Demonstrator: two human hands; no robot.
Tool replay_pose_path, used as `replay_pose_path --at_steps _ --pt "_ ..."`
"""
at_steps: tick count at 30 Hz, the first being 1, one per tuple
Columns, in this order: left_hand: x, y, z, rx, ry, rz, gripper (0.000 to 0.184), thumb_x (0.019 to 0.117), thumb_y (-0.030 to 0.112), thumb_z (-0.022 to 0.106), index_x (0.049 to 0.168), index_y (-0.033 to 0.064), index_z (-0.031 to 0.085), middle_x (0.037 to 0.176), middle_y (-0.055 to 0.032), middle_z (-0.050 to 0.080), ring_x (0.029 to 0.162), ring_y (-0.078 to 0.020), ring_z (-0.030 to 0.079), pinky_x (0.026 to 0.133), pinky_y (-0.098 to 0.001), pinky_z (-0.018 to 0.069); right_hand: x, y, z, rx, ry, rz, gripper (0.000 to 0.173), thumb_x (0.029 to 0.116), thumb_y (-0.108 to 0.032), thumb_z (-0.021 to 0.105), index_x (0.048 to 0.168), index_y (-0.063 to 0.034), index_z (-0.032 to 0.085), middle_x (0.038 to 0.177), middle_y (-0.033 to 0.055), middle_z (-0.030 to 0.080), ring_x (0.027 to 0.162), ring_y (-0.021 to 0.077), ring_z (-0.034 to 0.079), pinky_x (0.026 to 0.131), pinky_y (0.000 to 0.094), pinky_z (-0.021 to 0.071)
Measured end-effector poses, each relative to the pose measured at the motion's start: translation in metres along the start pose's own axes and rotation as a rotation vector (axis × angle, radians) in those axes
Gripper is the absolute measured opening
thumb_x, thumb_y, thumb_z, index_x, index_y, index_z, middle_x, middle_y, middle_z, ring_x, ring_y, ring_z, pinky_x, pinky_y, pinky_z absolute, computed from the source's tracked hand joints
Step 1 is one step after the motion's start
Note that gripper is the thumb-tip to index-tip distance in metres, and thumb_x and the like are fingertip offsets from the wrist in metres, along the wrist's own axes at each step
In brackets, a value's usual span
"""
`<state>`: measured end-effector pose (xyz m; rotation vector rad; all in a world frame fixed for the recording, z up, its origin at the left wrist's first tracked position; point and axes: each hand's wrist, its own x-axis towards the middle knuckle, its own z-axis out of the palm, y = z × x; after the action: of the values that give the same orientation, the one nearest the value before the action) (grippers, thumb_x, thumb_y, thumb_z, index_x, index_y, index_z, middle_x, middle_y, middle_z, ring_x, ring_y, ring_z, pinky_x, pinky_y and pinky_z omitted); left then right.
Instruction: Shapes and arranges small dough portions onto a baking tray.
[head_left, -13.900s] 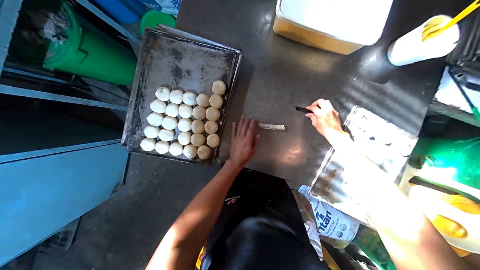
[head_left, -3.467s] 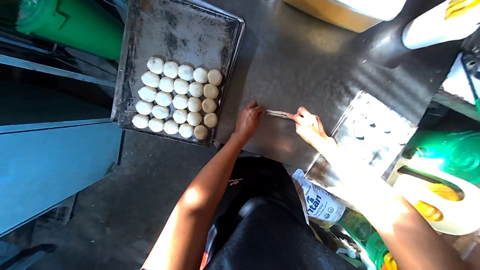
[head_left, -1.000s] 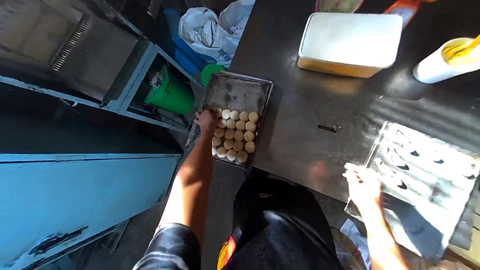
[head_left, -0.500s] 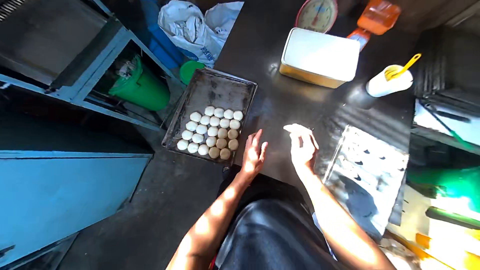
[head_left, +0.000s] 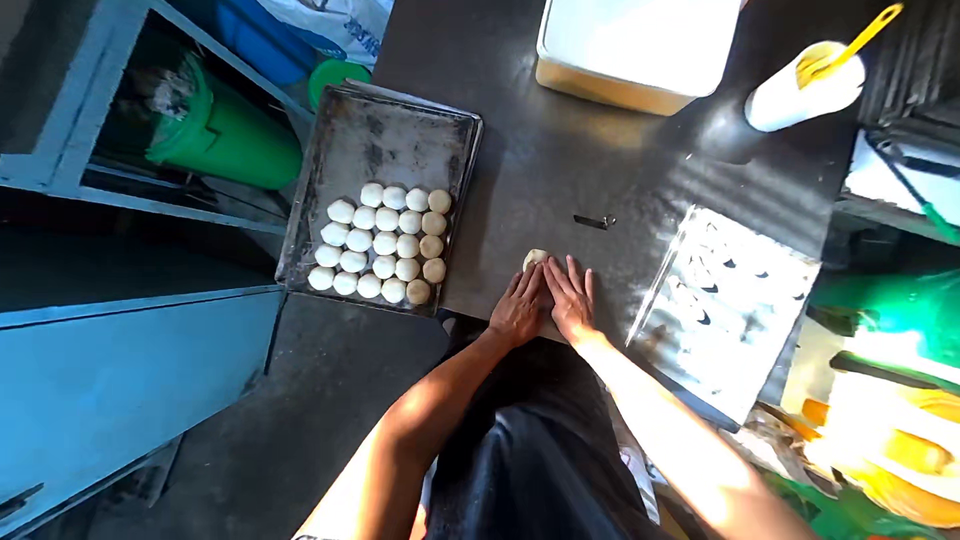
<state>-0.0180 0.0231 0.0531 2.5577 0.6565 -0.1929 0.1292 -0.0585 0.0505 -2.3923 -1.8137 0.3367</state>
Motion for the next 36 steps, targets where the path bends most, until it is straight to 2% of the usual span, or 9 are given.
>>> replay_pose_path --at_steps 4,6,10,13,21,24,30,33,36 --pt "-0.021 -0.008 0.01 0.004 0.007 0.03 0.077 0.1055 0.054 0.034 0.166 0.0101 0.014 0.174 -0.0061 0.002 0.16 -0.0235 0.0 0.13 -0.0525 0.0082 0.011 0.002 -0.035 0.126 -0.078 0.027 0.061 0.0924 0.002 0.048 0.141 -0.0317 0.064 0.157 -0.0115 0.049 0.156 0.0274 0.027 0.122 0.0705 0.0147" --pt "-0.018 -0.011 -0.001 -0.037 0.044 0.074 0.073 0.1055 0.049 0.038 0.165 0.011 0.019 0.173 -0.0079 0.008 0.16 -0.025 0.004 0.129 -0.0532 0.0106 0.041 0.002 -0.054 0.257 0.065 0.042 0.043 0.0977 -0.004 0.048 0.126 -0.0221 0.075 0.139 -0.0005 0.067 0.139 0.0281 0.054 0.116 0.0568 0.0389" --pt "-0.002 0.0 -0.008 -0.036 -0.02 0.17 0.068 0.1078 0.042 0.035 0.161 0.0022 0.025 0.168 -0.0199 0.024 0.158 -0.0316 0.016 0.13 -0.0489 0.0128 0.092 -0.001 -0.046 0.285 -0.025 -0.104 0.036 0.1021 -0.035 0.06 0.132 -0.0188 0.071 0.115 0.0088 0.074 0.114 0.028 0.066 0.101 0.0459 0.0523" --pt "0.011 -0.008 0.005 0.039 -0.046 0.208 0.065 0.1094 0.043 0.028 0.156 -0.0014 0.037 0.163 -0.0211 0.035 0.155 -0.0345 0.027 0.129 -0.0508 0.0158 0.113 -0.007 -0.041 0.186 -0.185 -0.234 0.036 0.0973 -0.05 0.062 0.099 -0.0181 0.078 0.097 0.0078 0.068 0.094 0.027 0.065 0.081 0.0482 0.0548" --pt "0.006 -0.028 0.021 -0.018 0.038 0.299 0.073 0.1077 0.051 0.033 0.163 0.0032 0.023 0.171 -0.0184 0.016 0.16 -0.0303 0.01 0.13 -0.0483 0.0114 0.178 -0.024 -0.019 -0.033 -0.054 -0.421 0.066 0.106 -0.055 0.041 0.073 -0.0018 0.064 0.067 0.0157 0.065 0.062 0.0351 0.067 0.055 0.0529 0.0519" --pt "0.006 -0.028 0.028 -0.017 0.084 0.284 0.073 0.107 0.052 0.034 0.162 0.0054 0.025 0.171 -0.0182 0.016 0.159 -0.0305 0.011 0.13 -0.0487 0.0134 0.187 -0.024 0.004 -0.066 0.269 -0.399 0.053 0.1072 -0.046 0.047 0.079 -0.0046 0.063 0.079 0.0138 0.066 0.07 0.0312 0.066 0.059 0.0461 0.0494" --pt "0.007 -0.029 0.031 -0.014 0.075 0.263 0.074 0.1062 0.054 0.033 0.164 0.0087 0.021 0.172 -0.0143 0.011 0.16 -0.0285 0.006 0.129 -0.0521 0.0106 0.23 -0.016 -0.013 -0.142 0.205 -0.348 0.06 0.1072 -0.049 0.044 0.077 -0.0022 0.065 0.075 0.0157 0.068 0.076 0.0344 0.068 0.073 0.0519 0.0518" --pt "0.01 -0.032 0.032 -0.012 0.107 0.259 0.075 0.1056 0.054 0.034 0.164 0.0092 0.022 0.172 -0.0133 0.012 0.16 -0.0281 0.007 0.129 -0.0527 0.011 0.238 -0.019 0.001 -0.136 0.225 -0.219 0.047 0.1081 -0.048 0.041 0.116 -0.0108 0.069 0.122 0.0168 0.066 0.126 0.0381 0.058 0.113 0.0632 0.0357" --pt "0.007 -0.031 0.034 -0.019 0.105 0.274 0.074 0.1058 0.054 0.033 0.164 0.0098 0.023 0.172 -0.012 0.013 0.16 -0.0269 0.007 0.129 -0.0529 0.0106 0.262 -0.007 -0.007 -0.181 0.026 -0.156 0.06 0.1067 -0.056 0.027 0.157 -0.0273 0.042 0.166 0.0109 0.034 0.157 0.0384 0.02 0.121 0.0742 0.0068"
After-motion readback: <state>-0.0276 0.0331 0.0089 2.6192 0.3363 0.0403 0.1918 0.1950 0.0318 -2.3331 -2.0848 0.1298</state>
